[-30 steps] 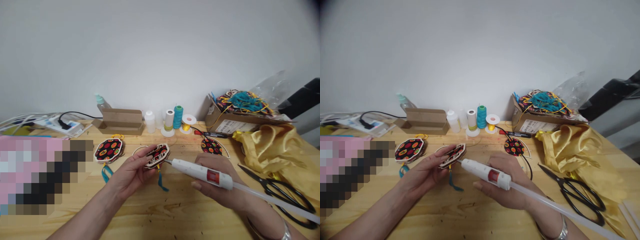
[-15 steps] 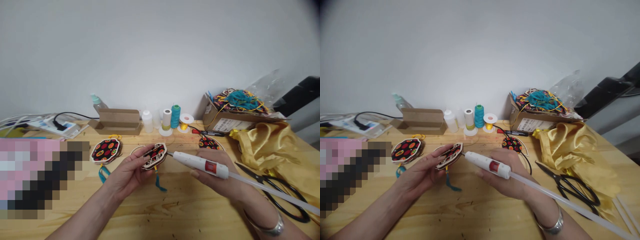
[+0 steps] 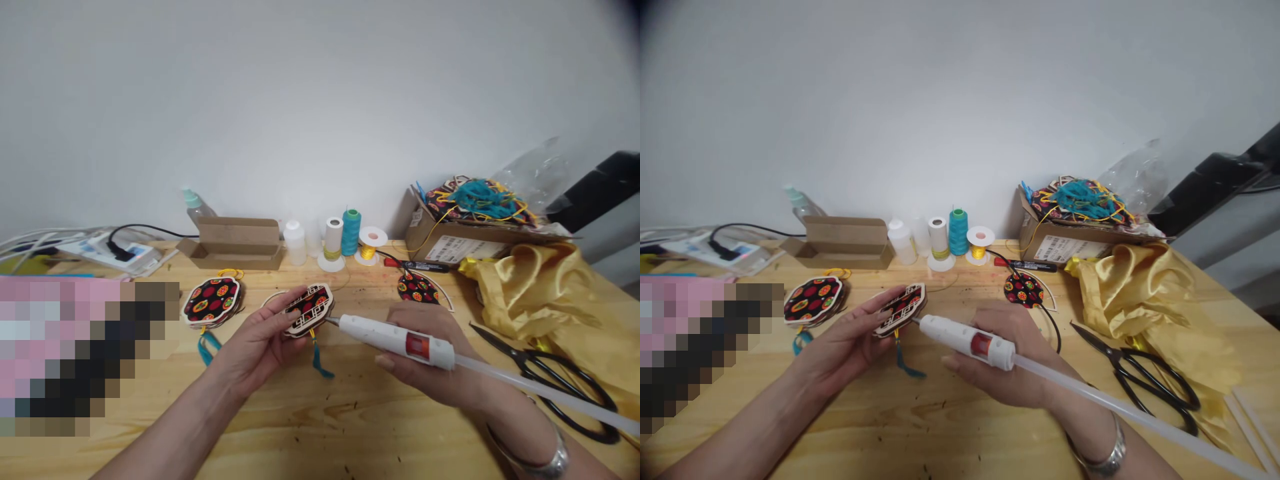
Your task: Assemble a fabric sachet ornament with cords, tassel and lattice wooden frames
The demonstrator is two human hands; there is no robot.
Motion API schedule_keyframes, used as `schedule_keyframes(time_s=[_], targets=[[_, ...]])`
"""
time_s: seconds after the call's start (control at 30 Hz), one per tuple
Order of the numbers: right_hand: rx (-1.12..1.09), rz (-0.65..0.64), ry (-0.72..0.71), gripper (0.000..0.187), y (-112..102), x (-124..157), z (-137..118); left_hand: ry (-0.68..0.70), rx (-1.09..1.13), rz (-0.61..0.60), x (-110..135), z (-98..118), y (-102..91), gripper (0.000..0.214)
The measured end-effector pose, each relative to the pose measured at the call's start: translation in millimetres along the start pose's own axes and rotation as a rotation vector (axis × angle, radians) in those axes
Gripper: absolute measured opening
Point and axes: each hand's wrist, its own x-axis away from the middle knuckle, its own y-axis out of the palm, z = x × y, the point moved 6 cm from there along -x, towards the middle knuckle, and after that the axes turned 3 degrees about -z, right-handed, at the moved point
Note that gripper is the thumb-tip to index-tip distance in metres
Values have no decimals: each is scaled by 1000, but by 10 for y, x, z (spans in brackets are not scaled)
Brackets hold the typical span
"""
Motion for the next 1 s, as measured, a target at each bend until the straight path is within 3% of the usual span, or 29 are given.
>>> schedule_keyframes(time_s=[0.47,0.67,0.8,1.0], targets=[[15,6,107,31,-68,-29,87,4,-36,-14,16,-10,-1,45],[56,67,149,35,-117,-27,157,-8,-35,-28,62,-7,45,45],[184,94,245,37,-160,-30,282,11,-34,-48,78,13,75,44],[467,-29,437,33,-116,-59,518,55,-53,-23,41,37,43,45]])
